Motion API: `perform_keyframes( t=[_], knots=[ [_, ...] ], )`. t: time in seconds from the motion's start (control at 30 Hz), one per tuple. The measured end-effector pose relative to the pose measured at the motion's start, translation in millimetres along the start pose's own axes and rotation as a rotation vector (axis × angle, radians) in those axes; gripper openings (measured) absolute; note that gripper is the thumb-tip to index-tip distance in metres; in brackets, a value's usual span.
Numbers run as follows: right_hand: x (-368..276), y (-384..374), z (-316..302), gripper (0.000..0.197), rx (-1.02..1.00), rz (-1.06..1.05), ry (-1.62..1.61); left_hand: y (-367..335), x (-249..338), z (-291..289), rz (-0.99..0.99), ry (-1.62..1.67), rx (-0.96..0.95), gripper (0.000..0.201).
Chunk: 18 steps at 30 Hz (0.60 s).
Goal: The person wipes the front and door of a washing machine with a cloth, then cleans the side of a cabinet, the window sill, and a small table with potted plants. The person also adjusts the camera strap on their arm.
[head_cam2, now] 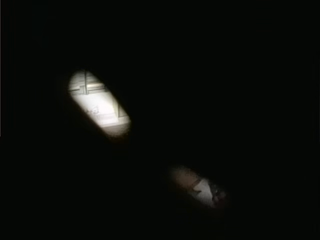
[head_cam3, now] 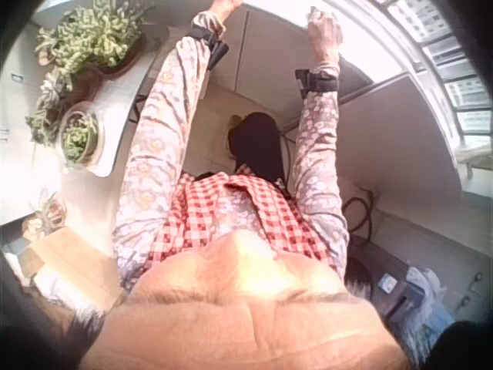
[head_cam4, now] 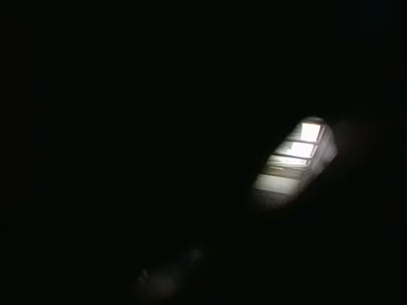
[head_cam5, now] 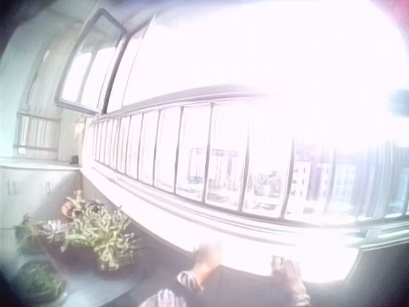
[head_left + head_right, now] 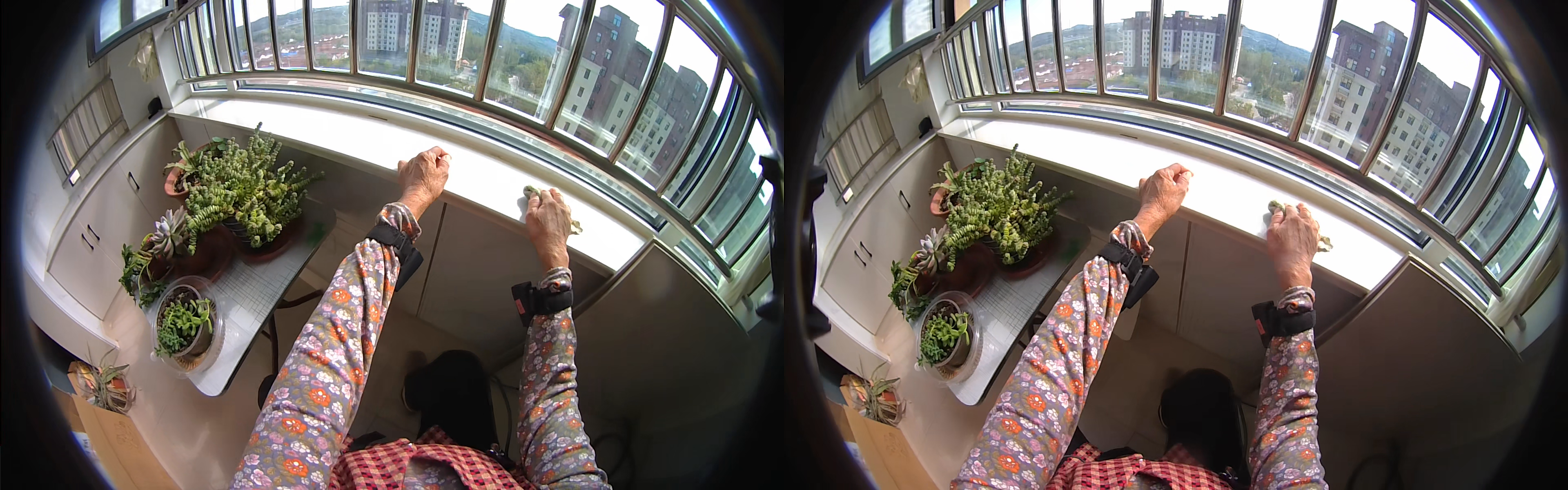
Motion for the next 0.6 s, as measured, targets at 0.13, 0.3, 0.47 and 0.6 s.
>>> perform_keyframes(
  t=[0.13,0.3,0.47,0.6],
  knots=[
    [-61.2,-13.7,26.4,0.042,-0.050,-0.077,-0.144,-17.1,-3.2,-3.9,-0.073,-0.097,0.124,0.027],
    [-117.3,-15.6,38.8,0.041,-0.136,-0.221,-0.303,-18.8,-1.9,-14.2,-0.105,-0.121,0.266,0.024],
    [-57.7,1.0,13.7,0.041,-0.113,-0.161,-0.218,-12.4,2.1,-15.3,-0.034,-0.129,0.308,0.022],
    [21.7,21.5,-24.5,0.041,-0.079,0.018,-0.097,-15.9,-3.1,-11.5,-0.038,-0.119,0.284,0.021]
  ],
)
Point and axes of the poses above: each hand's wrist, its own y-axis away from the middle knuckle, its own z-axis out of the palm, x = y × z, the point moved 8 cm from there along -y, towards the middle knuckle, and after that the axes turned 9 degrees about -z, right-handed, at the moved point
